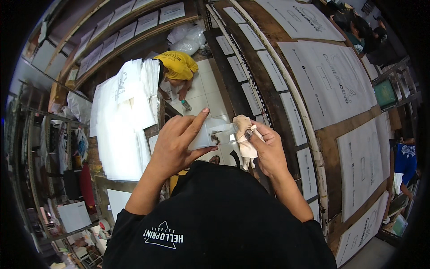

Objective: The person cleans a stack of printed plastic sheets. The person applies a liquid from a bottle onto a cloth and wipes the surface of each sheet one at a time, moving each finished sheet to a shelf above.

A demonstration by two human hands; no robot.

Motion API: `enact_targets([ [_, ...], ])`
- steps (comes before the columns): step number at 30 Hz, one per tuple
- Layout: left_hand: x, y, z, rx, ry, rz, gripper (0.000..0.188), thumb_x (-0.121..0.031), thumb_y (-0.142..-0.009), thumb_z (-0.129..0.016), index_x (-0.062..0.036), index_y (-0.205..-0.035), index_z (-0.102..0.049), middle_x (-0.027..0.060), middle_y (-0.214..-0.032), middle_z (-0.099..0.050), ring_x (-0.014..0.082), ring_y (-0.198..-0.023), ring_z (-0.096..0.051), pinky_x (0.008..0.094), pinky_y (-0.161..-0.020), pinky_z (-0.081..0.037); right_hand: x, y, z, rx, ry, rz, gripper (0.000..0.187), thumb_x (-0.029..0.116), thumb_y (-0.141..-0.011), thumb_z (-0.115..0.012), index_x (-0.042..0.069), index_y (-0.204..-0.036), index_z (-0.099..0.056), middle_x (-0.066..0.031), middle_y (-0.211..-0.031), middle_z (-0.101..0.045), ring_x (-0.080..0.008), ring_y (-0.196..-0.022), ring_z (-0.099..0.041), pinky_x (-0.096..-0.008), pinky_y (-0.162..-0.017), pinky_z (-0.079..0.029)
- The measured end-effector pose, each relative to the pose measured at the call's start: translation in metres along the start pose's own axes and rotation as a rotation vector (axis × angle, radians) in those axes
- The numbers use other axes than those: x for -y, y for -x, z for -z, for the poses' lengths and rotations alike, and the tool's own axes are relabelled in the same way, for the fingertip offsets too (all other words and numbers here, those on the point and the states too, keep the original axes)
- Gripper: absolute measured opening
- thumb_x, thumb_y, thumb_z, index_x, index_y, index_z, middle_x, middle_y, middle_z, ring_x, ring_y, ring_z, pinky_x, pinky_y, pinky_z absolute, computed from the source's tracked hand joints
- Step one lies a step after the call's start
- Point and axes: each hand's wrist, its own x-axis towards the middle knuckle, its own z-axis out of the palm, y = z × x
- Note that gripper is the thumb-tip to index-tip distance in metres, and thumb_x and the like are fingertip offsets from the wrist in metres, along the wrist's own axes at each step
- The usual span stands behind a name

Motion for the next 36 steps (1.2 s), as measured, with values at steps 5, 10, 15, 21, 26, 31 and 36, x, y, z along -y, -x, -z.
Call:
enact_targets([
  [5,-0.002,-0.002,0.005,0.048,-0.037,-0.025,0.092,-0.024,-0.069,-0.088,-0.0046,-0.15,-0.049,0.0105,-0.1,-0.058,0.0283,-0.087,-0.056,0.0408,-0.08,-0.046,-0.002,0.001,-0.004,0.006,-0.13,-0.094,0.032,0.003,-0.101,-0.061,-0.003,-0.132,-0.063,-0.0085,-0.113,-0.072,-0.0103,-0.094,-0.069,-0.025,-0.08,-0.057],
  [10,-0.006,-0.004,0.013,0.11,-0.074,-0.022,0.096,-0.019,-0.065,-0.089,-0.0064,-0.151,-0.049,0.0094,-0.101,-0.057,0.028,-0.089,-0.055,0.0405,-0.082,-0.046,-0.009,0.0,-0.003,0.023,-0.124,-0.114,0.031,0.003,-0.101,-0.061,-0.004,-0.131,-0.062,-0.0085,-0.109,-0.072,-0.0104,-0.091,-0.069,-0.0252,-0.078,-0.057],
  [15,-0.007,-0.002,0.015,0.156,-0.116,-0.008,0.097,-0.017,-0.064,-0.089,-0.008,-0.151,-0.048,0.0088,-0.103,-0.057,0.0276,-0.091,-0.056,0.0406,-0.084,-0.046,-0.016,-0.002,-0.002,0.023,-0.114,-0.133,0.032,0.004,-0.102,-0.06,-0.004,-0.133,-0.062,-0.0098,-0.11,-0.073,-0.0111,-0.093,-0.071,-0.0248,-0.08,-0.058],
  [21,-0.007,0.0,0.015,0.176,-0.147,-0.005,0.096,-0.018,-0.065,-0.089,-0.0086,-0.151,-0.049,0.0084,-0.103,-0.057,0.0277,-0.093,-0.057,0.04,-0.086,-0.047,-0.015,-0.002,-0.008,0.034,-0.163,-0.182,0.032,0.004,-0.102,-0.061,-0.004,-0.132,-0.062,-0.0107,-0.111,-0.073,-0.0125,-0.093,-0.072,-0.0264,-0.081,-0.059],
  [26,-0.007,0.001,0.016,0.19,-0.172,-0.012,0.091,-0.022,-0.068,-0.087,-0.0088,-0.15,-0.049,0.0082,-0.101,-0.057,0.0267,-0.092,-0.057,0.0391,-0.084,-0.047,-0.025,-0.005,-0.007,0.058,-0.213,-0.218,0.029,0.004,-0.101,-0.061,-0.004,-0.13,-0.063,-0.0104,-0.11,-0.074,-0.0133,-0.093,-0.072,-0.0267,-0.081,-0.059],
  [31,-0.005,0.003,0.017,0.205,-0.206,-0.014,0.089,-0.024,-0.07,-0.087,-0.008,-0.15,-0.05,0.0078,-0.099,-0.057,0.026,-0.091,-0.058,0.0386,-0.083,-0.048,-0.028,-0.008,-0.008,0.096,-0.231,-0.276,0.027,0.003,-0.101,-0.06,-0.003,-0.128,-0.064,-0.01,-0.109,-0.074,-0.0136,-0.092,-0.072,-0.0261,-0.08,-0.059],
  [36,-0.004,0.009,0.02,0.192,-0.214,-0.018,0.087,-0.025,-0.072,-0.086,-0.0069,-0.149,-0.05,0.008,-0.098,-0.057,0.0258,-0.09,-0.057,0.0386,-0.082,-0.048,-0.036,-0.012,-0.006,0.162,-0.264,-0.325,0.03,0.003,-0.102,-0.058,-0.003,-0.13,-0.063,-0.0112,-0.11,-0.074,-0.0142,-0.092,-0.073,-0.0264,-0.081,-0.06],
])
